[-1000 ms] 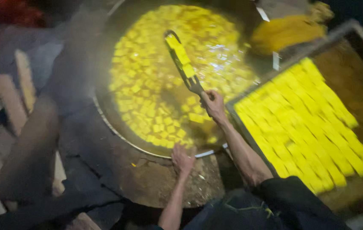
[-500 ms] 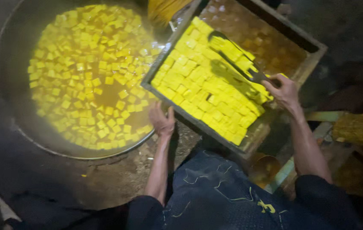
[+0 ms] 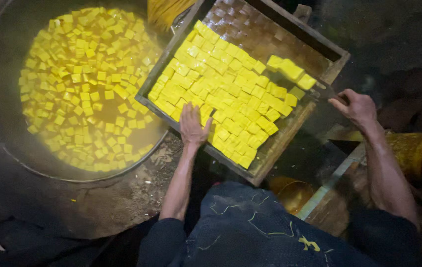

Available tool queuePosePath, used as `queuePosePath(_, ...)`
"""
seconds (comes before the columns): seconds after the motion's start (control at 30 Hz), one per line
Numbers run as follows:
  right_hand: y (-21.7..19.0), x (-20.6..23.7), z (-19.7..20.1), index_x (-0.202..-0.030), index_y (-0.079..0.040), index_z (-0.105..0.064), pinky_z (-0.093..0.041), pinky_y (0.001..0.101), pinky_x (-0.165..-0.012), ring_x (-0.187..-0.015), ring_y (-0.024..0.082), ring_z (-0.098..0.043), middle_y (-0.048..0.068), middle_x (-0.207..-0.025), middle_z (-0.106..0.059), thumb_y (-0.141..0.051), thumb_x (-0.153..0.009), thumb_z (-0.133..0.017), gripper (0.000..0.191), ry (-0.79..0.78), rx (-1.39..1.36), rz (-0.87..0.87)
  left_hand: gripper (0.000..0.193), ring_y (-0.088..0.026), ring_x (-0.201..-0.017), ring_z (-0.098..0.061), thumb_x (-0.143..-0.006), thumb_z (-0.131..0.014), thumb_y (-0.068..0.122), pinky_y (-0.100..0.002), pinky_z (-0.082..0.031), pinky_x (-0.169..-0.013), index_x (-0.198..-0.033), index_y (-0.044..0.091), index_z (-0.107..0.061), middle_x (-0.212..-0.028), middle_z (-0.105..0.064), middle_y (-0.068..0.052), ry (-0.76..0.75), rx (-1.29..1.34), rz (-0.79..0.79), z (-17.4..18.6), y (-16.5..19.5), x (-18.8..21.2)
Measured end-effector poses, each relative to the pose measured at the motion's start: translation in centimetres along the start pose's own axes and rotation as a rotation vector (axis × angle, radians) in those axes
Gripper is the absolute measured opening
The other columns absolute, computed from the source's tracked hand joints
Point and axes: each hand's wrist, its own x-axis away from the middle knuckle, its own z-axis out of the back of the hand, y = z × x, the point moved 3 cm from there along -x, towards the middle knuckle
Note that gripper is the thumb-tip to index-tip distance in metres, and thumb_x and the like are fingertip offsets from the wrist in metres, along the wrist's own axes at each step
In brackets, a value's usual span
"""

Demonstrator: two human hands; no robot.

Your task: The person uses a slotted spoon to scoop yellow cubed food from a large steaming pot and transfers it into a rectangular tray. The person repeatedly scoops and arranges the cubes in the tray.

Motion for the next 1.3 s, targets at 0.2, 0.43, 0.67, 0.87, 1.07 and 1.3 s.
queuePosePath(0.2,0.3,0.3,0.6,-0.100,-0.012,-0.065,-0.052,0.0396,-0.062,-0.079,0.025,-0.069,0.004,-0.088,-0.066,-0.044,-0.102,-0.076,0.034,0.287,0.274,0.222,0.066,-0.043,-0.141,-0.043,-0.090,-0.075,0.043,-0.054,-0.035,-0.116,-0.137,0.001,-0.056,-0.148,-0.050,-0.025,0.088,0.067,0.008,0.5,1.1,-0.3)
queuePosePath(0.43,2.6,1.6,1.0,-0.105,-0.012,-0.066,-0.054,0.0375,-0.070,-0.087,0.025,-0.070,0.005,-0.093,-0.067,-0.039,-0.103,-0.078,0.029,0.372,0.305,0.241,0.049,-0.043,-0.129,-0.054,-0.095,-0.075,0.026,-0.053,-0.042,-0.112,-0.133,0.000,-0.058,-0.136,-0.059,-0.025,0.193,0.328,-0.064,-2.5,7.9,-3.5)
queuePosePath(0.67,3.4,4.9,0.2,-0.115,-0.004,-0.071,-0.055,0.0487,-0.076,-0.091,0.038,-0.071,0.019,-0.101,-0.073,-0.037,-0.102,-0.081,0.038,0.413,-0.088,-0.202,0.059,-0.041,-0.127,-0.055,-0.084,-0.077,0.029,-0.052,-0.043,-0.111,-0.134,0.004,-0.056,-0.130,-0.061,-0.021,-0.168,0.397,-0.246,-11.1,22.9,-9.9)
queuePosePath(0.87,4.0,8.7,-1.3,-0.114,-0.001,-0.070,-0.057,0.0443,-0.078,-0.090,0.029,-0.074,0.017,-0.098,-0.075,-0.035,-0.100,-0.077,0.038,0.409,-0.475,-0.429,0.096,-0.041,-0.147,-0.031,-0.072,-0.077,0.046,-0.069,-0.016,-0.118,-0.149,0.002,-0.041,-0.153,-0.041,-0.024,-0.071,-0.021,-0.251,-13.3,28.9,-12.3)
queuePosePath(1.07,8.1,12.0,-4.0,-0.113,0.001,-0.065,-0.053,0.0323,-0.065,-0.077,0.016,-0.067,0.011,-0.093,-0.070,-0.024,-0.107,-0.072,0.027,0.412,-0.808,-0.505,0.083,-0.040,-0.135,-0.043,-0.076,-0.074,0.051,-0.071,-0.012,-0.119,-0.138,0.001,-0.048,-0.136,-0.054,-0.021,-0.283,0.102,-0.199,-14.5,28.8,-13.5)
queuePosePath(1.3,9.7,13.4,-5.1,-0.110,0.004,-0.062,-0.052,0.0255,-0.061,-0.070,0.010,-0.065,0.008,-0.088,-0.070,-0.019,-0.104,-0.072,0.026,0.450,-0.973,-0.527,0.034,-0.032,-0.117,-0.059,-0.087,-0.066,0.030,-0.072,-0.021,-0.118,-0.116,0.011,-0.061,-0.111,-0.066,-0.009,-0.281,0.226,-0.227,-16.7,30.6,-15.8)
